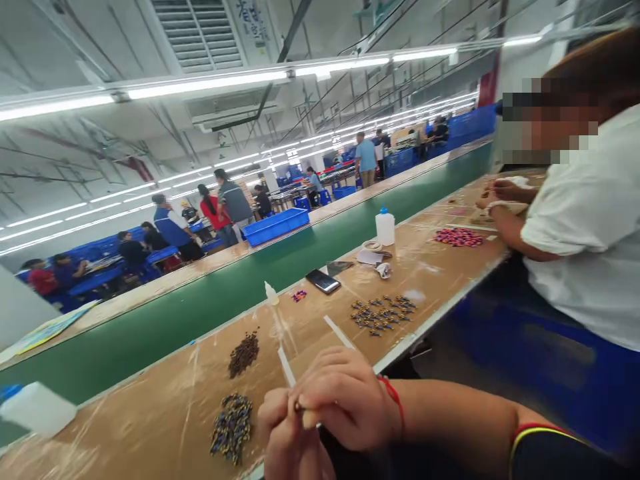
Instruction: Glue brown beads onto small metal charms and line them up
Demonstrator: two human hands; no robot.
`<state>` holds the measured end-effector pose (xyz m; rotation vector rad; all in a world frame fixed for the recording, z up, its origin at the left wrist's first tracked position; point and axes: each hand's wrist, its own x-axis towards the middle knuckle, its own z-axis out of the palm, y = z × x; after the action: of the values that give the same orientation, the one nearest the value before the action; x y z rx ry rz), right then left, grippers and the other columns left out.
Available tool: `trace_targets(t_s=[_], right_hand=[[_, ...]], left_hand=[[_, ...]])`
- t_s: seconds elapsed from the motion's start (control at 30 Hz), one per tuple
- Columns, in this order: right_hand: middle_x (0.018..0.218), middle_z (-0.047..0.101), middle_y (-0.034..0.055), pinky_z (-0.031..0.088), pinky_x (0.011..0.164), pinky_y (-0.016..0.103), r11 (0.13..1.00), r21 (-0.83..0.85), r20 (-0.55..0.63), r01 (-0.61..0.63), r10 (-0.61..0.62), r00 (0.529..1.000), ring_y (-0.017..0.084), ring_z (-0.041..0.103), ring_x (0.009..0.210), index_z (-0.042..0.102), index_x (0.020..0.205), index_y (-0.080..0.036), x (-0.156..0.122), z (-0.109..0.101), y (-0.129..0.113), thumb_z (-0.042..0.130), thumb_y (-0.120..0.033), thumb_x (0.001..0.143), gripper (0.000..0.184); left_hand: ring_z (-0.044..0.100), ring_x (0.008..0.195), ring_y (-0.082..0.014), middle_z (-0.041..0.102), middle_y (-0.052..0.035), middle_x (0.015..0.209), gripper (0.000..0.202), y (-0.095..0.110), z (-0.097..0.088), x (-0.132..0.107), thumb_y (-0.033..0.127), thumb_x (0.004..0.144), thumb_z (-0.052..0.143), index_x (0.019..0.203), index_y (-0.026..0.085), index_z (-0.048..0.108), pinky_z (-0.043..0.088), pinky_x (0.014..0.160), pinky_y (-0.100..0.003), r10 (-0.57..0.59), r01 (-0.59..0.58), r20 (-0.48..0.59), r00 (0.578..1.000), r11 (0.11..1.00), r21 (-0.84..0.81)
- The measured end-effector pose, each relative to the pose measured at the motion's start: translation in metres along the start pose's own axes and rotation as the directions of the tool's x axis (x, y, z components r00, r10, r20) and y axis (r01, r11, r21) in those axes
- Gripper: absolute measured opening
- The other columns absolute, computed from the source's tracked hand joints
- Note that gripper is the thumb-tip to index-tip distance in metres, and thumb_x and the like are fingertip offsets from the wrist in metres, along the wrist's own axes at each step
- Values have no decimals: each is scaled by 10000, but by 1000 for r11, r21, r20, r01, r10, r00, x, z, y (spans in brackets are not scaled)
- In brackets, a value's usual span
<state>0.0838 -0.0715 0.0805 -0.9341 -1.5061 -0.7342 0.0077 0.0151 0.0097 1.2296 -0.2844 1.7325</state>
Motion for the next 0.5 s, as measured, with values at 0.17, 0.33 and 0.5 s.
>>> trace_targets(t_s=[0.17,0.33,0.5], right_hand=[[860,765,36,586,768,217,1000,-7,51,-14,15,999,105,750,786,554,1001,-180,5,-13,-4,445,-199,1070,131],[882,769,42,593,811,207,1000,-15,76,-10,11,997,99,752,852,560,1020,-174,4,-22,-3,467,-155,1052,100],[876,771,36,606,821,211,999,4,80,-42,42,996,105,752,847,574,1001,-176,4,-28,-1,484,-151,1043,103]], left_hand=[[555,822,-137,602,3,913,146,11,28,4,189,862,687,962,260,767,517,748,-258,-125,125,14,992,991,-36],[584,907,-137,581,4,947,189,25,26,1,149,904,650,963,299,749,534,866,-263,-205,205,133,970,979,11],[597,854,-142,566,-9,892,123,25,33,5,184,901,661,897,278,741,556,833,-278,-212,204,118,970,976,81]])
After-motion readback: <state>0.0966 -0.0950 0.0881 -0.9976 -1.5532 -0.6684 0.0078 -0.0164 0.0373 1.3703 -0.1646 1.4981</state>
